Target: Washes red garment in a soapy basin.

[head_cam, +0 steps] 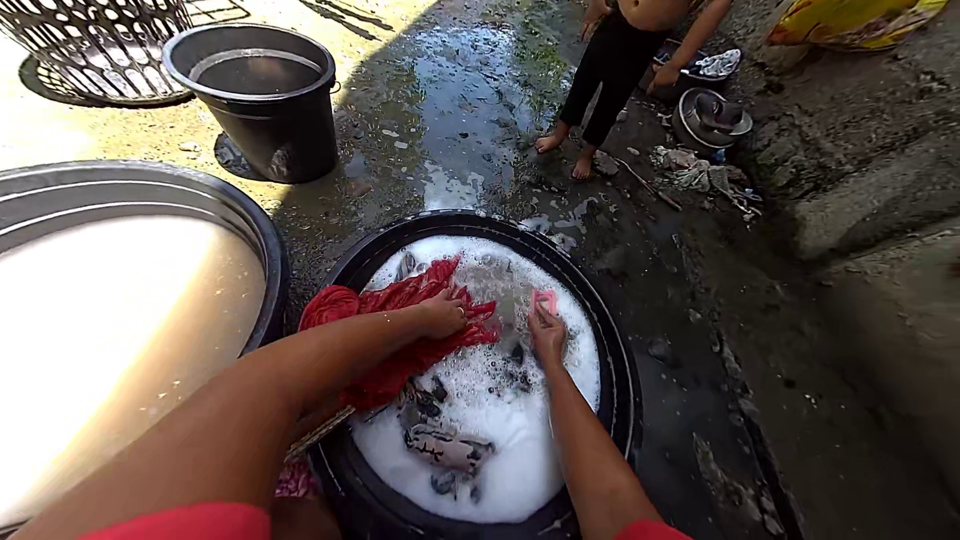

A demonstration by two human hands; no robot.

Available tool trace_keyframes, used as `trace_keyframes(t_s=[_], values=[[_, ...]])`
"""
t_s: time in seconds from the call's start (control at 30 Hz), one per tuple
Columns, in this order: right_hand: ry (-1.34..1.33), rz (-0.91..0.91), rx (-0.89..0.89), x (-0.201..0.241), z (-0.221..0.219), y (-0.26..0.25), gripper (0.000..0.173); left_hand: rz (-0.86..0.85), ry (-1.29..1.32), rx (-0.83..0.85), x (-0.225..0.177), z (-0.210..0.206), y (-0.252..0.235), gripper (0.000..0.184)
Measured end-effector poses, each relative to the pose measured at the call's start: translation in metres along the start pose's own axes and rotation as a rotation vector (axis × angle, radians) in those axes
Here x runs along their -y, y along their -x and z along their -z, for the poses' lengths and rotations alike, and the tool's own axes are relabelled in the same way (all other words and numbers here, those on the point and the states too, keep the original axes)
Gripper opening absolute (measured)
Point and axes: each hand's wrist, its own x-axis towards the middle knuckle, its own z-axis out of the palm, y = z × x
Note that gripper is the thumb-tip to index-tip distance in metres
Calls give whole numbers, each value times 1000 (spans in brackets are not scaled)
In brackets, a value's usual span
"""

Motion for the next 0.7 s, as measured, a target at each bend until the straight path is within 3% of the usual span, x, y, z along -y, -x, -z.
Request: trace_keyframes(t_s=[0.13,0.27,0.33,0.43,0.5,0.57,0.63,0.7], values=[[141,85,-39,20,13,2,41,18,15,-48,4,-5,10,35],[270,160,-230,17,30,-5,40,2,171,-237,5,0,45,35],[330,51,-217,6,30,5,41,-62,286,-353,13,-4,67,32],[219,-238,11,29,18,20,45,-326,349,-552,15,-14,99,26],[283,-71,99,67,-1,27,43,-384,279,-718,3,-26,122,24],[265,349,-20,96,-33,36,35,-242,220,-739,-12,-43,151,27],[3,574,51,146,-60,70,32,36,275,-516,-27,-51,180,36],[-184,610,322,191,-73,116,30,254,333,-304,-35,-58,193,46]])
